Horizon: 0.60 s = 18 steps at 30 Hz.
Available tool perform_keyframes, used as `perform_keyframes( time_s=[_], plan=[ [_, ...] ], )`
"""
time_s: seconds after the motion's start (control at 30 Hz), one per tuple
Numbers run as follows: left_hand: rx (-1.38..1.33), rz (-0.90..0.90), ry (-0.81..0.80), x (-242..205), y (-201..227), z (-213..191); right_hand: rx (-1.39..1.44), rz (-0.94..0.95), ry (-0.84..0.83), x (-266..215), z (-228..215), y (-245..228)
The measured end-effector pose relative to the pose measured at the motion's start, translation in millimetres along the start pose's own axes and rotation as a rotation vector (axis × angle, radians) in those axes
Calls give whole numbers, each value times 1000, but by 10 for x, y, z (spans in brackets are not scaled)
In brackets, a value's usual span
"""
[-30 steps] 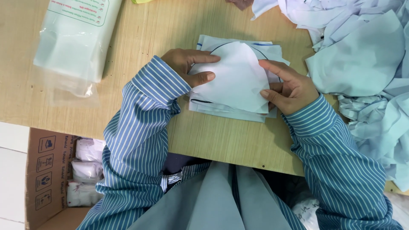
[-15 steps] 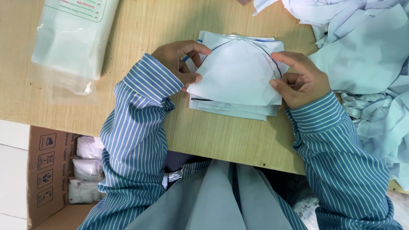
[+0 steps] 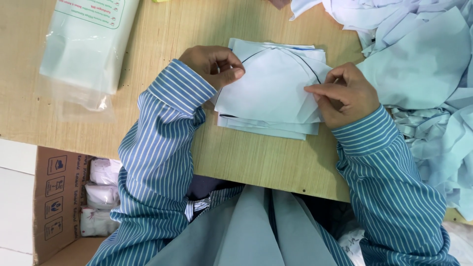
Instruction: The person picks up white fabric pieces from a pile, aligns them, folds them, and places them onto a stack on a wooden table.
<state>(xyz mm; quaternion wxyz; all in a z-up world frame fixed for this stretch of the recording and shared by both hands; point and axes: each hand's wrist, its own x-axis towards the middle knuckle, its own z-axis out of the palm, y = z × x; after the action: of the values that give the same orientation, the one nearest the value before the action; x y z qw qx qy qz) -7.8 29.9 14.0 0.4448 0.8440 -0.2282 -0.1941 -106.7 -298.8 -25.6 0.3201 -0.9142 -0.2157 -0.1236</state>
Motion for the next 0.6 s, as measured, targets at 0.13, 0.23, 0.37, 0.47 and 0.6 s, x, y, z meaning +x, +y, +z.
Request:
perform_keyframes(
  time_s=[0.13,0.23,0.37,0.47,0.6],
  plan=[
    [20,385,59,145,324,279,-58,110,121,-36,-239,48],
    [110,490,-26,220,764,655,-160,132,295,-144,-515,183],
    [289,276,-189,611,1005,1536,-204,178,508,-307,-855,323],
    [527,318,-155,921,1134,1992,-205,251,560,-512,-992,742],
    [537,278,143,1164,1095,2352,-369,144,589,-486,-1144,589]
  ],
)
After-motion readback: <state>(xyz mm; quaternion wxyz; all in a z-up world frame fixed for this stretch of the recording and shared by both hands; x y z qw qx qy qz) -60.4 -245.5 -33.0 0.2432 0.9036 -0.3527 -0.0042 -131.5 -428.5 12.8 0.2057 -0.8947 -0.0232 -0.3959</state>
